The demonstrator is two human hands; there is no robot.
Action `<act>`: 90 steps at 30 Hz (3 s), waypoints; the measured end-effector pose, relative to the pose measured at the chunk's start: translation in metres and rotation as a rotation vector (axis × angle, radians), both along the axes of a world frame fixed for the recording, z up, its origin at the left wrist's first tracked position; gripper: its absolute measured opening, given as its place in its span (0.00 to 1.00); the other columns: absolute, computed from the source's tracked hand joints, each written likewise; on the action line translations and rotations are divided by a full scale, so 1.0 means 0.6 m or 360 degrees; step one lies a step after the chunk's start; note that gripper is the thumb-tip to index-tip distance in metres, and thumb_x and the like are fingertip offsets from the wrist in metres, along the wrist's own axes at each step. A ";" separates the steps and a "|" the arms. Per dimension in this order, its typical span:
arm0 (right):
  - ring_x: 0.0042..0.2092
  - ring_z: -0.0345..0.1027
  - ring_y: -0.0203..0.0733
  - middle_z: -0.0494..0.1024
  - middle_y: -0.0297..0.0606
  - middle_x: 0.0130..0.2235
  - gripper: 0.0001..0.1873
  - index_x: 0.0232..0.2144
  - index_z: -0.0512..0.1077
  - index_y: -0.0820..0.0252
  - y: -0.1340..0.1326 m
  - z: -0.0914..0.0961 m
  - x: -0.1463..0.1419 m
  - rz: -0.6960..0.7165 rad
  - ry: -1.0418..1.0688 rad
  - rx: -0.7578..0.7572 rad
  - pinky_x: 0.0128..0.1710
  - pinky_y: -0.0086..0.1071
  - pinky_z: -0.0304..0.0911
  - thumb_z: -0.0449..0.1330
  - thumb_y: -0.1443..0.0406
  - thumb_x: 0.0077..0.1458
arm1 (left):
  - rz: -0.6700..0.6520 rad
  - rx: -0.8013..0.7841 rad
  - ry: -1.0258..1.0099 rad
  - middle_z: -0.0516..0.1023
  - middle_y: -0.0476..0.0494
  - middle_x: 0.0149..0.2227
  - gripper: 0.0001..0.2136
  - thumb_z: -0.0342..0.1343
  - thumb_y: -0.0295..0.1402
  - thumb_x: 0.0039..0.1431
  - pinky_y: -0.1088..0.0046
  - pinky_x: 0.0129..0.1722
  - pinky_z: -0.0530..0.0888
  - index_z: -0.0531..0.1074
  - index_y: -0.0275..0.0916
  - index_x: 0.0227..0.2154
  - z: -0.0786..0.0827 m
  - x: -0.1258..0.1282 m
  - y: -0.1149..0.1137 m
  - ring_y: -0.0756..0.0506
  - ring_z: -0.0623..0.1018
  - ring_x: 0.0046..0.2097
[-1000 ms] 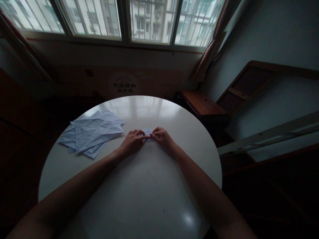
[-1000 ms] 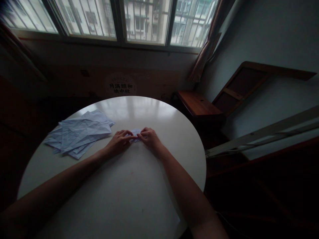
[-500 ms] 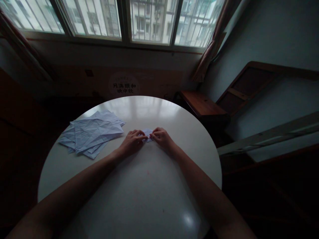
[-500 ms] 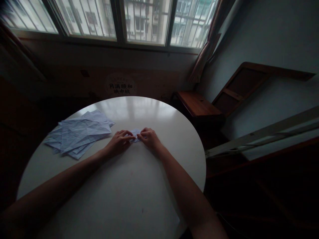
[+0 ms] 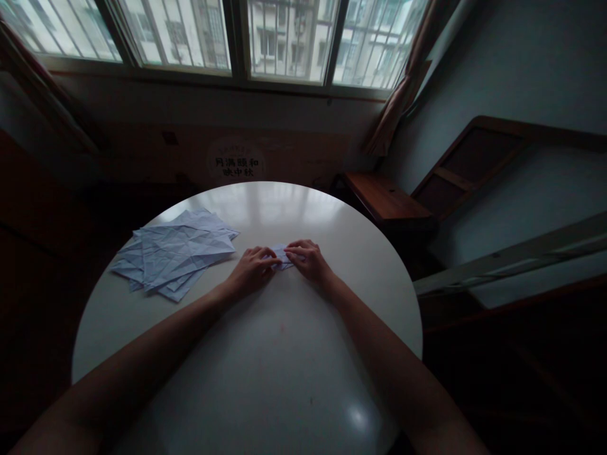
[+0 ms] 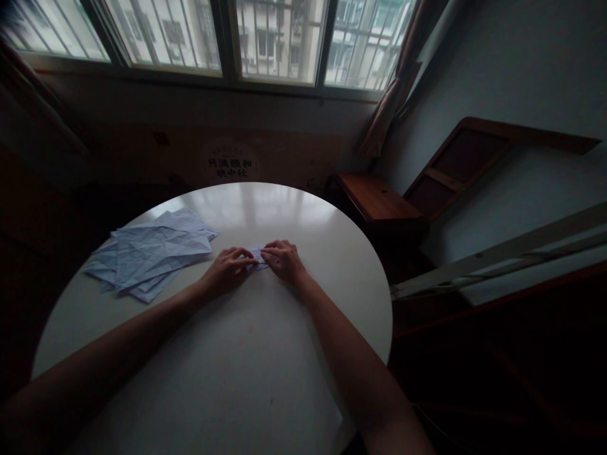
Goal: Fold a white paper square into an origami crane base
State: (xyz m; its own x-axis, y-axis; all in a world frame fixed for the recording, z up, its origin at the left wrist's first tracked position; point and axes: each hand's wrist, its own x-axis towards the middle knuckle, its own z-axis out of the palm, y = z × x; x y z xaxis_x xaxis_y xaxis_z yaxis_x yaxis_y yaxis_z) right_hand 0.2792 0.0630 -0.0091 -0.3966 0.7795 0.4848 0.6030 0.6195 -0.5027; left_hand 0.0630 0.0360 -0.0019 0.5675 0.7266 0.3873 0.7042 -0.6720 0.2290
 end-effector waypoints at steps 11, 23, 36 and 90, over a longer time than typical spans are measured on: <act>0.49 0.65 0.46 0.79 0.39 0.47 0.13 0.41 0.79 0.49 -0.011 0.005 -0.004 -0.0010 -0.0203 -0.0036 0.51 0.43 0.52 0.57 0.55 0.61 | -0.0110 0.0033 0.0064 0.76 0.45 0.50 0.19 0.53 0.27 0.59 0.58 0.54 0.62 0.71 0.48 0.52 -0.002 0.005 -0.003 0.42 0.71 0.52; 0.43 0.70 0.44 0.82 0.41 0.35 0.20 0.38 0.80 0.55 -0.011 0.018 -0.003 -0.0078 -0.0145 0.0058 0.51 0.42 0.51 0.54 0.50 0.61 | 0.0164 0.0070 0.0082 0.74 0.43 0.51 0.14 0.52 0.37 0.63 0.53 0.56 0.55 0.72 0.46 0.49 0.007 0.006 -0.012 0.38 0.67 0.56; 0.46 0.73 0.44 0.81 0.42 0.41 0.17 0.37 0.81 0.54 -0.004 0.008 -0.009 0.0205 0.0010 -0.0051 0.50 0.38 0.63 0.54 0.55 0.62 | 0.0200 -0.0020 -0.0039 0.74 0.41 0.47 0.13 0.52 0.35 0.62 0.56 0.54 0.62 0.75 0.45 0.47 0.003 0.005 -0.004 0.40 0.71 0.50; 0.52 0.63 0.48 0.71 0.41 0.56 0.23 0.54 0.71 0.50 -0.015 0.012 -0.005 0.0184 -0.0285 0.0008 0.54 0.47 0.59 0.62 0.65 0.55 | 0.0065 -0.0014 -0.0028 0.72 0.42 0.51 0.17 0.50 0.24 0.56 0.60 0.53 0.67 0.72 0.43 0.47 0.004 0.005 -0.006 0.41 0.73 0.52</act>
